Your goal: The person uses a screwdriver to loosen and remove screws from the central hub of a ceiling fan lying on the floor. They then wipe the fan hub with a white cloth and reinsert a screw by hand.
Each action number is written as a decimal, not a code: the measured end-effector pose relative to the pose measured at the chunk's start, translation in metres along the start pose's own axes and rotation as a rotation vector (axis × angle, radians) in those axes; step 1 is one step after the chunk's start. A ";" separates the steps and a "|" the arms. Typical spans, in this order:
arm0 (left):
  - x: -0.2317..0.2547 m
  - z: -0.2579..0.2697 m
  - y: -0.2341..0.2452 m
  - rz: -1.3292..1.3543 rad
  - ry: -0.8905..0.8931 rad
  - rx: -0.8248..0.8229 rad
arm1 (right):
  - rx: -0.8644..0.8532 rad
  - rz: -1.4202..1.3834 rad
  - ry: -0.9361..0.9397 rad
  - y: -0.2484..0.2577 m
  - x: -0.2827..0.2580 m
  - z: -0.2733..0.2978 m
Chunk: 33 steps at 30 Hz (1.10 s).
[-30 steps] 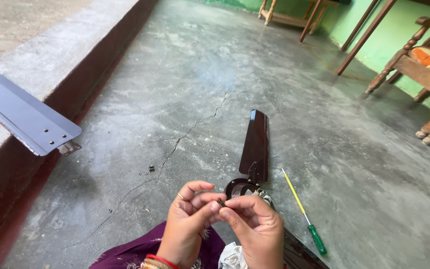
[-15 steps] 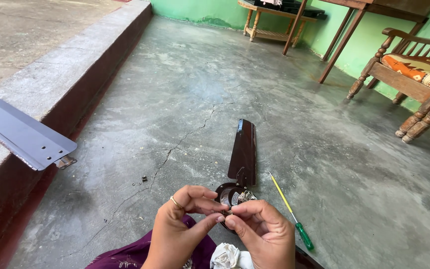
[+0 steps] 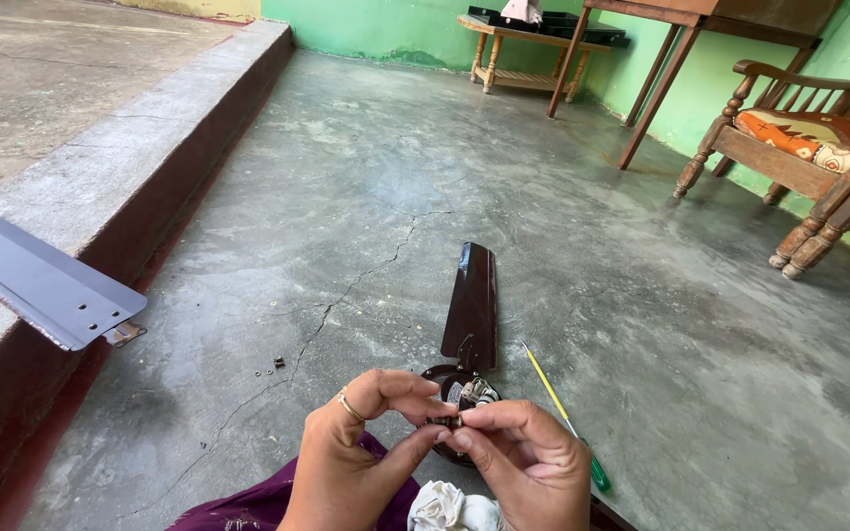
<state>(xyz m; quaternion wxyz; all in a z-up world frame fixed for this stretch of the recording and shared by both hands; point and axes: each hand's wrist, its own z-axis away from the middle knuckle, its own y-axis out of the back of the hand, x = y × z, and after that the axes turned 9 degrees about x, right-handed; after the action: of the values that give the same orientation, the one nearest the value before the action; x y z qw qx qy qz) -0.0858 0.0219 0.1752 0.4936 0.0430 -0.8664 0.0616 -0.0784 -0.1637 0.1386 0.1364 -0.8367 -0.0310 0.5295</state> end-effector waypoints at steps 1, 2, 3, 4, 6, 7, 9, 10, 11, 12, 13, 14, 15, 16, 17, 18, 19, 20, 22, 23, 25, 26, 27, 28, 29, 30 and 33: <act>0.001 0.000 -0.001 0.001 -0.006 -0.003 | -0.016 0.030 0.061 0.001 -0.002 -0.001; 0.001 0.000 -0.002 -0.010 -0.018 -0.006 | -0.031 0.061 0.123 0.002 -0.005 -0.002; 0.001 0.000 -0.002 -0.020 -0.030 -0.008 | -0.048 0.092 0.184 0.003 -0.008 -0.003; 0.002 0.000 -0.003 -0.030 -0.042 -0.010 | -0.061 0.118 0.227 0.003 -0.010 -0.003; 0.003 0.001 -0.006 0.002 0.016 -0.007 | -0.088 0.172 0.312 0.003 -0.016 -0.003; 0.003 0.001 -0.007 0.018 0.045 -0.005 | -0.083 0.191 0.317 0.003 -0.019 -0.003; 0.003 0.000 -0.007 0.002 0.022 -0.012 | -0.073 0.230 0.326 0.002 -0.024 -0.002; 0.003 0.000 -0.008 -0.006 0.010 -0.016 | -0.068 0.272 0.365 0.001 -0.025 -0.003; 0.003 0.000 -0.008 0.006 0.024 -0.028 | -0.064 0.315 0.405 0.001 -0.027 -0.003; 0.002 -0.001 -0.008 0.018 0.038 -0.040 | -0.060 0.357 0.444 0.001 -0.029 -0.004; 0.002 -0.001 -0.008 0.030 0.053 -0.051 | -0.053 0.382 0.476 0.000 -0.030 -0.004; 0.001 -0.002 -0.009 0.034 0.077 -0.056 | -0.046 0.406 0.507 -0.001 -0.032 -0.005; 0.001 -0.002 -0.009 0.038 0.102 -0.062 | -0.038 0.431 0.539 -0.001 -0.033 -0.005; 0.000 -0.002 -0.009 0.041 0.127 -0.068 | -0.037 0.434 0.541 -0.001 -0.033 -0.004; -0.001 -0.002 -0.010 0.038 0.098 -0.073 | -0.035 0.438 0.543 -0.002 -0.034 -0.003; -0.001 -0.002 -0.009 0.034 0.069 -0.078 | -0.034 0.442 0.545 -0.002 -0.035 -0.003; -0.002 -0.003 -0.010 0.031 0.037 -0.083 | -0.027 0.451 0.513 -0.002 -0.036 -0.002; -0.002 -0.003 -0.010 0.044 0.083 -0.088 | -0.019 0.461 0.482 -0.002 -0.037 0.000; -0.001 -0.005 -0.013 0.074 0.174 -0.099 | -0.021 0.489 0.488 -0.002 -0.039 -0.001; -0.001 -0.005 -0.013 0.089 0.207 -0.104 | -0.030 0.507 0.521 -0.003 -0.038 -0.001; -0.002 -0.006 -0.012 0.116 0.276 -0.115 | -0.032 0.528 0.533 -0.002 -0.038 -0.001; -0.003 -0.006 -0.013 0.102 0.261 -0.113 | -0.026 0.531 0.512 -0.001 -0.037 -0.002; -0.004 -0.007 -0.013 0.088 0.245 -0.111 | -0.020 0.535 0.490 0.000 -0.037 -0.002; -0.006 -0.008 -0.014 0.075 0.230 -0.109 | -0.012 0.525 0.476 0.000 -0.036 -0.004; -0.008 -0.009 -0.016 0.065 0.217 -0.113 | -0.004 0.515 0.461 0.000 -0.034 -0.006; -0.010 -0.010 -0.018 0.055 0.205 -0.117 | 0.004 0.505 0.446 0.000 -0.032 -0.008; -0.016 -0.015 -0.024 0.070 0.197 -0.127 | 0.022 0.477 0.416 0.000 -0.029 -0.013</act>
<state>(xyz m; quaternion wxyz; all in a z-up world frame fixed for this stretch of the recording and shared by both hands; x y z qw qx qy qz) -0.0617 0.0002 0.1708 0.5757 -0.0250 -0.8168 0.0277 -0.0800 -0.1717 0.1693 0.0207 -0.9092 0.2004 0.3643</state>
